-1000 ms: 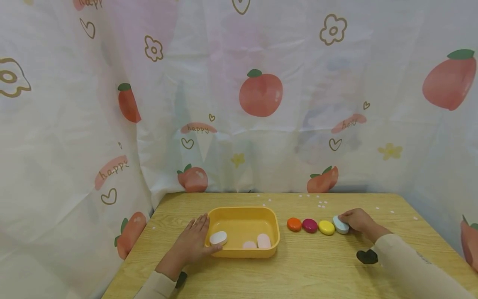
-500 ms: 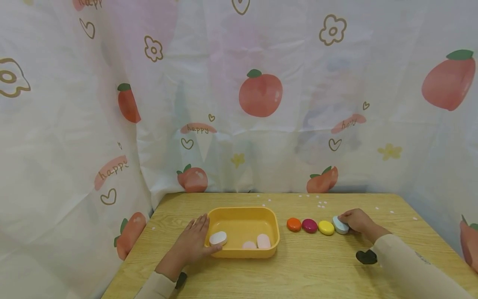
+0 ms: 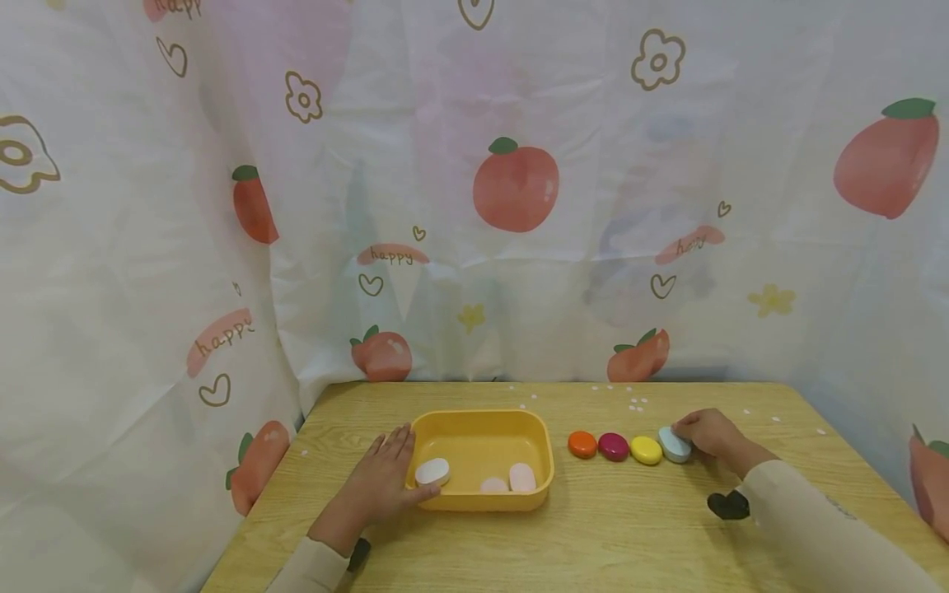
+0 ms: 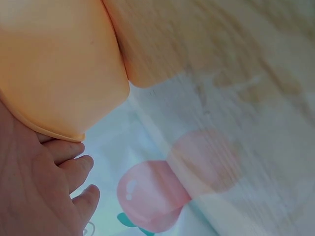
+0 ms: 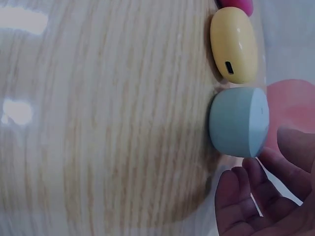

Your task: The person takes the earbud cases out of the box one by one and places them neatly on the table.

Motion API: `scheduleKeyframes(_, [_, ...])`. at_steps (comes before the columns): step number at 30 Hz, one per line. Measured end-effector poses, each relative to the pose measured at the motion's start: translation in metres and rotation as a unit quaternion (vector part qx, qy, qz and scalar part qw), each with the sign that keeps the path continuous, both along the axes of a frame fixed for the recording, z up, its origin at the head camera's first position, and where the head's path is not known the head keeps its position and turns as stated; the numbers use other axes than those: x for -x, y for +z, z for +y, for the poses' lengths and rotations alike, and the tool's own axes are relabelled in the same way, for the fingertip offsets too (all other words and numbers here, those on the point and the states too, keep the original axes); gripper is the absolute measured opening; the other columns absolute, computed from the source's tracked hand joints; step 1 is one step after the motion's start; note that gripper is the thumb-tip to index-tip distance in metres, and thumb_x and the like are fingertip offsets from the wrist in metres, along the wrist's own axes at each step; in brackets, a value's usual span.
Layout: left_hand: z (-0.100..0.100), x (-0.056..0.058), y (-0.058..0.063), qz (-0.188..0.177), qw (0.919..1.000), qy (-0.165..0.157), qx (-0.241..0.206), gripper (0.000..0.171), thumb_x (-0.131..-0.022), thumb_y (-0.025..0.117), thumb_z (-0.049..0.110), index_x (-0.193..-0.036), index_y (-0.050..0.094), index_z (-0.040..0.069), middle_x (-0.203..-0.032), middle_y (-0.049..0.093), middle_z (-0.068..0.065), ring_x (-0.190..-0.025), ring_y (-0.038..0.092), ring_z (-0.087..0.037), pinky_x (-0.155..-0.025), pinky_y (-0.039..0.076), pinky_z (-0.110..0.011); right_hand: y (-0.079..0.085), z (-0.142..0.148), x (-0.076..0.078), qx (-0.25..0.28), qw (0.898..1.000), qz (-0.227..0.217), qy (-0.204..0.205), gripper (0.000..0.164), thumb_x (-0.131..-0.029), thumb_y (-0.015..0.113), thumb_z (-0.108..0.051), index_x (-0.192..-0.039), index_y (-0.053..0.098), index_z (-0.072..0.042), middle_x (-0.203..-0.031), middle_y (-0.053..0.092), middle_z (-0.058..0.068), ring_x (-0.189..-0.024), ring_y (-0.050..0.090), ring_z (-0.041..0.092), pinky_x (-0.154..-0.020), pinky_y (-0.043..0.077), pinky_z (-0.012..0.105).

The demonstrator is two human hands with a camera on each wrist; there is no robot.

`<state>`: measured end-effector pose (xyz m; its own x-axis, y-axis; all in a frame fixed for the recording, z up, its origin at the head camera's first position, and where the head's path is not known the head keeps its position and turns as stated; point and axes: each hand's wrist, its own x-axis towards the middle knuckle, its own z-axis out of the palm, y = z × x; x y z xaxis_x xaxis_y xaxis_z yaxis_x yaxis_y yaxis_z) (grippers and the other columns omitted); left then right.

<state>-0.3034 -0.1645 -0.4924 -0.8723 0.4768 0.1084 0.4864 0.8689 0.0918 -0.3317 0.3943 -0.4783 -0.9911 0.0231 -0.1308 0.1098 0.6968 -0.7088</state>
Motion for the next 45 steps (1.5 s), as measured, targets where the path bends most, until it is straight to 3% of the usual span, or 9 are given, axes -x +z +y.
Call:
scheduleKeyframes(10, [0.0, 0.0, 0.001, -0.005, 1.0, 0.003, 0.003, 0.104, -0.088, 0.038, 0.077, -0.152, 0.024, -0.004, -0.158, 0.021, -0.017, -0.145, 0.018, -0.029, -0.116, 0.011, -0.05, 0.015, 0.002, 0.005, 0.019, 1.0, 0.002, 0.003, 0.046, -0.1, 0.053, -0.019, -0.124, 0.05, 0.021, -0.119, 0.054, 0.034, -0.099, 0.058, 0.038, -0.076, 0.054, 0.04])
scheduleKeyframes(17, [0.001, 0.001, 0.0, -0.005, 1.0, 0.004, 0.002, 0.105, -0.087, 0.037, 0.078, -0.152, 0.024, -0.003, -0.158, 0.02, -0.017, -0.145, 0.017, -0.029, -0.116, 0.011, -0.049, 0.031, -0.01, 0.004, 0.022, 1.0, 0.01, 0.016, 0.044, -0.101, 0.054, -0.018, -0.123, 0.05, 0.02, -0.119, 0.054, 0.035, -0.101, 0.058, 0.043, -0.08, 0.055, 0.043])
scheduleKeyframes(26, [0.003, 0.001, 0.0, -0.008, 1.0, 0.0, -0.002, 0.104, -0.088, 0.037, 0.078, -0.152, 0.023, -0.003, -0.158, 0.02, -0.017, -0.145, 0.017, -0.03, -0.116, 0.011, -0.05, 0.049, -0.035, 0.004, 0.048, 0.998, 0.012, 0.029, 0.039, -0.101, 0.054, -0.017, -0.122, 0.054, 0.017, -0.112, 0.058, 0.025, -0.093, 0.059, 0.033, -0.075, 0.056, 0.037])
scheduleKeyframes(45, [0.001, 0.0, 0.0, -0.008, 1.0, 0.004, 0.0, 0.104, -0.088, 0.039, 0.077, -0.152, 0.024, -0.004, -0.158, 0.02, -0.017, -0.145, 0.017, -0.029, -0.116, 0.011, -0.049, 0.06, -0.091, 0.01, 0.076, 0.992, 0.025, 0.099, 0.035, -0.098, 0.059, -0.011, -0.119, 0.058, 0.016, -0.107, 0.061, 0.022, -0.093, 0.06, 0.036, -0.078, 0.056, 0.042])
